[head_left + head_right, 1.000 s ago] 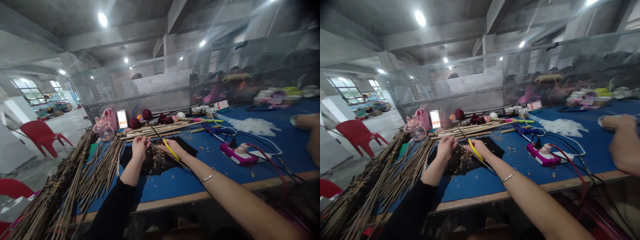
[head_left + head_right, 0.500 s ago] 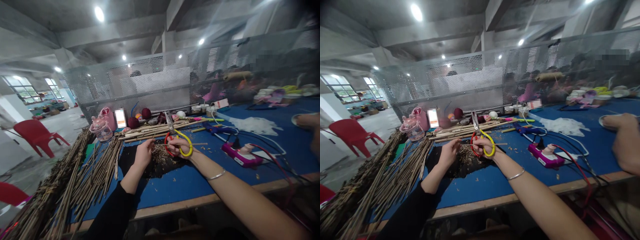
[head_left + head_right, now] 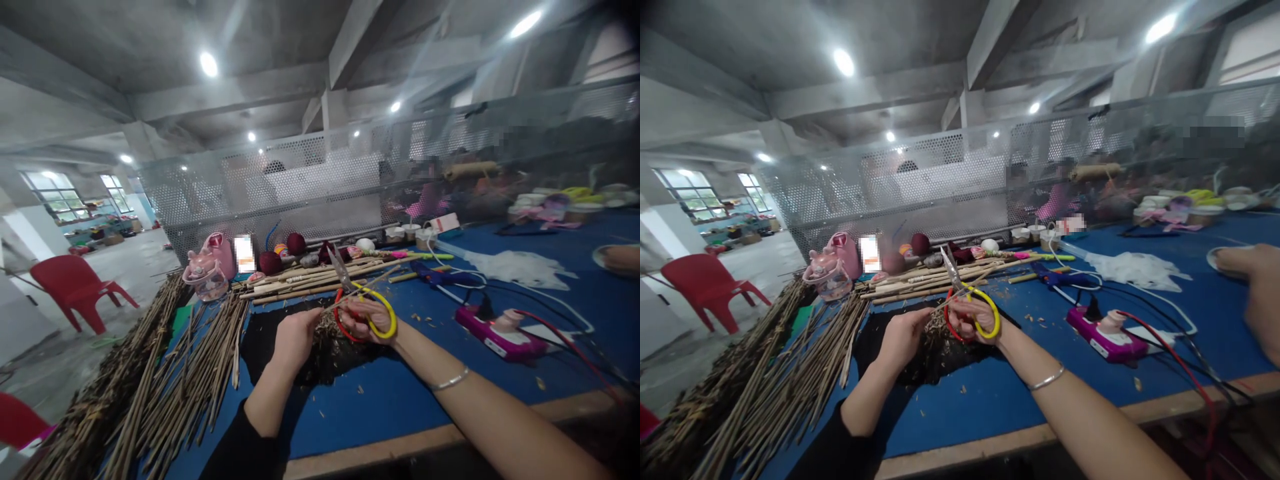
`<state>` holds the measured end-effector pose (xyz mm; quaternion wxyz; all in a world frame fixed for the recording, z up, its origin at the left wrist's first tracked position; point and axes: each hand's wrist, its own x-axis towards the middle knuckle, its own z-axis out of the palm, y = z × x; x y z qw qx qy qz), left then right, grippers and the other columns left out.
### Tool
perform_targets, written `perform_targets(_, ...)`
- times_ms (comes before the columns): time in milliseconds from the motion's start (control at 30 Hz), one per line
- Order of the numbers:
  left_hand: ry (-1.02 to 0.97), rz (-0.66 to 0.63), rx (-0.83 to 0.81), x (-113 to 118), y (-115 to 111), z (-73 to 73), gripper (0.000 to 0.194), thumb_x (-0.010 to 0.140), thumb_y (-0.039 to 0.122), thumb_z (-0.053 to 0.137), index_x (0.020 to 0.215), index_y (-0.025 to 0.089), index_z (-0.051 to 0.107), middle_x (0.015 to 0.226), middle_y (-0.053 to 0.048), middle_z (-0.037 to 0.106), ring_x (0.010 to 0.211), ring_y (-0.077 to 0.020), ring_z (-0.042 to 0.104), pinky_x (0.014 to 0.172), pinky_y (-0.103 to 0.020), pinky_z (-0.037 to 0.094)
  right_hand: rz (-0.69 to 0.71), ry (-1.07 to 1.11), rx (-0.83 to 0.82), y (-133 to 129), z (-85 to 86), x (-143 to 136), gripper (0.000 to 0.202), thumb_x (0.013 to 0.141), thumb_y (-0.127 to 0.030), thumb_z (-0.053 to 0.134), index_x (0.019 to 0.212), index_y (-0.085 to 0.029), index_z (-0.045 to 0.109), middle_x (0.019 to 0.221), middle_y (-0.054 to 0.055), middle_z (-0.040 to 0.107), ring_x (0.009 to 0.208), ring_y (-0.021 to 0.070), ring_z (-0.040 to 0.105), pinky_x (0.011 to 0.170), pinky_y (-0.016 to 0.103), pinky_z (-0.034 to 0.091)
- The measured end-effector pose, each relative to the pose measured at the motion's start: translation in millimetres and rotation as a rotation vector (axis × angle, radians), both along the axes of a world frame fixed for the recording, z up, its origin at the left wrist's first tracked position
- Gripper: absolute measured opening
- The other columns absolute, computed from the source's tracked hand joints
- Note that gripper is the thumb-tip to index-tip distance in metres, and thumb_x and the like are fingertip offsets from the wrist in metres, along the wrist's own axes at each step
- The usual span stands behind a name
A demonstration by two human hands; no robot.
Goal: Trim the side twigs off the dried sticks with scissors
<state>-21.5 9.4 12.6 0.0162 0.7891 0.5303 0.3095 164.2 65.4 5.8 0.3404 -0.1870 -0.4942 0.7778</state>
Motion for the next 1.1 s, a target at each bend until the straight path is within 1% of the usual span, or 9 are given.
perform_targets(167, 0.046, 0.005, -0.010, -4, 0, 1.0, 0.029, 0.084, 0.023, 0.039, 0.101, 0.027, 0.062, 0.085, -0.003, 0.065, 0.079, -0.0150, 0.057, 0.068, -0.023, 0.041, 0.006, -0.043, 0.076, 1, -7.8, -6, 0.020, 0.065, -0.029, 0.062, 0.060, -0.013, 0.050, 0.044, -0.003, 0.049, 0.028, 0.0017, 0.031, 0.028, 0.015, 0.015)
perform_targets(267, -0.013, -0.007, -0.033, -2, 1, -0.8, 0.026, 0.084, 0.025, 0.041, 0.096, 0.026, 0.064, 0.081, -0.003, 0.060, 0.077, -0.0137, 0.055, 0.067, -0.022, 0.040, -0.044, -0.018, 0.076, 1, -5.6, -7, 0.020, 0.062, -0.025, 0.064, 0.062, -0.015, 0.046, 0.045, -0.006, 0.046, 0.029, 0.0011, 0.029, 0.029, 0.014, 0.015)
perform_targets(367, -0.089, -0.034, -0.044, 1, 0, -2.2, 0.024, 0.082, 0.024, 0.043, 0.087, 0.022, 0.066, 0.078, -0.003, 0.056, 0.074, -0.0126, 0.052, 0.066, -0.021, 0.040, -0.098, 0.004, 0.125, 0, -1.7, -7, 0.022, 0.061, -0.028, 0.065, 0.066, -0.016, 0.046, 0.040, -0.008, 0.041, 0.029, 0.0015, 0.028, 0.029, 0.014, 0.018)
perform_targets(467, -0.104, -0.102, -0.076, 3, -2, -1.9, 0.023, 0.081, 0.022, 0.044, 0.083, 0.020, 0.067, 0.073, -0.003, 0.054, 0.070, -0.0120, 0.051, 0.063, -0.021, 0.040, -0.142, -0.015, 0.200, -1, -1.2, -8, 0.025, 0.062, -0.032, 0.065, 0.072, -0.016, 0.048, 0.041, -0.008, 0.043, 0.028, 0.0027, 0.029, 0.028, 0.015, 0.020)
perform_targets(567, -0.105, -0.155, -0.106, 4, -4, -1.2, 0.023, 0.080, 0.020, 0.046, 0.086, 0.019, 0.067, 0.073, -0.004, 0.057, 0.068, -0.0119, 0.052, 0.062, -0.021, 0.040, -0.174, -0.075, 0.269, -1, -3.8, -10, 0.025, 0.066, -0.035, 0.062, 0.068, -0.016, 0.047, 0.043, -0.007, 0.044, 0.029, 0.0028, 0.031, 0.029, 0.015, 0.022)
perform_targets(767, -0.231, -0.156, -0.091, 7, -1, -3.8, 0.023, 0.080, 0.021, 0.048, 0.090, 0.020, 0.068, 0.076, -0.004, 0.062, 0.070, -0.0126, 0.055, 0.065, -0.022, 0.042, -0.252, -0.135, 0.378, 2, -6.0, -11, 0.028, 0.066, -0.037, 0.063, 0.059, -0.015, 0.046, 0.044, -0.006, 0.044, 0.032, 0.0035, 0.035, 0.030, 0.016, 0.023)
perform_targets(967, -0.369, -0.083, -0.053, 9, 1, -8.0, 0.019, 0.077, 0.022, 0.052, 0.085, 0.019, 0.069, 0.078, -0.004, 0.066, 0.071, -0.0135, 0.058, 0.069, -0.024, 0.044, -0.347, -0.141, 0.321, 1, -3.0, -12, 0.028, 0.065, -0.038, 0.063, 0.061, -0.016, 0.047, 0.046, -0.005, 0.048, 0.033, 0.0042, 0.037, 0.031, 0.016, 0.025)
perform_targets(1033, -0.494, -0.013, -0.041, 8, 3, -9.8, 0.018, 0.076, 0.026, 0.053, 0.082, 0.018, 0.068, 0.079, -0.005, 0.066, 0.073, -0.0139, 0.058, 0.071, -0.025, 0.044, -0.370, -0.122, 0.290, 0, -0.9, -13, 0.028, 0.066, -0.038, 0.063, 0.060, -0.016, 0.046, 0.047, -0.004, 0.049, 0.033, 0.0040, 0.037, 0.030, 0.016, 0.024)
perform_targets(1100, -0.719, 0.062, -0.097, 7, 7, -11.6, 0.021, 0.075, 0.031, 0.053, 0.082, 0.016, 0.066, 0.076, -0.005, 0.065, 0.069, -0.0136, 0.058, 0.068, -0.025, 0.045, -0.390, -0.081, 0.253, 0, 1.1, -13, 0.027, 0.065, -0.036, 0.063, 0.060, -0.016, 0.046, 0.047, -0.004, 0.050, 0.033, 0.0041, 0.037, 0.030, 0.016, 0.024)
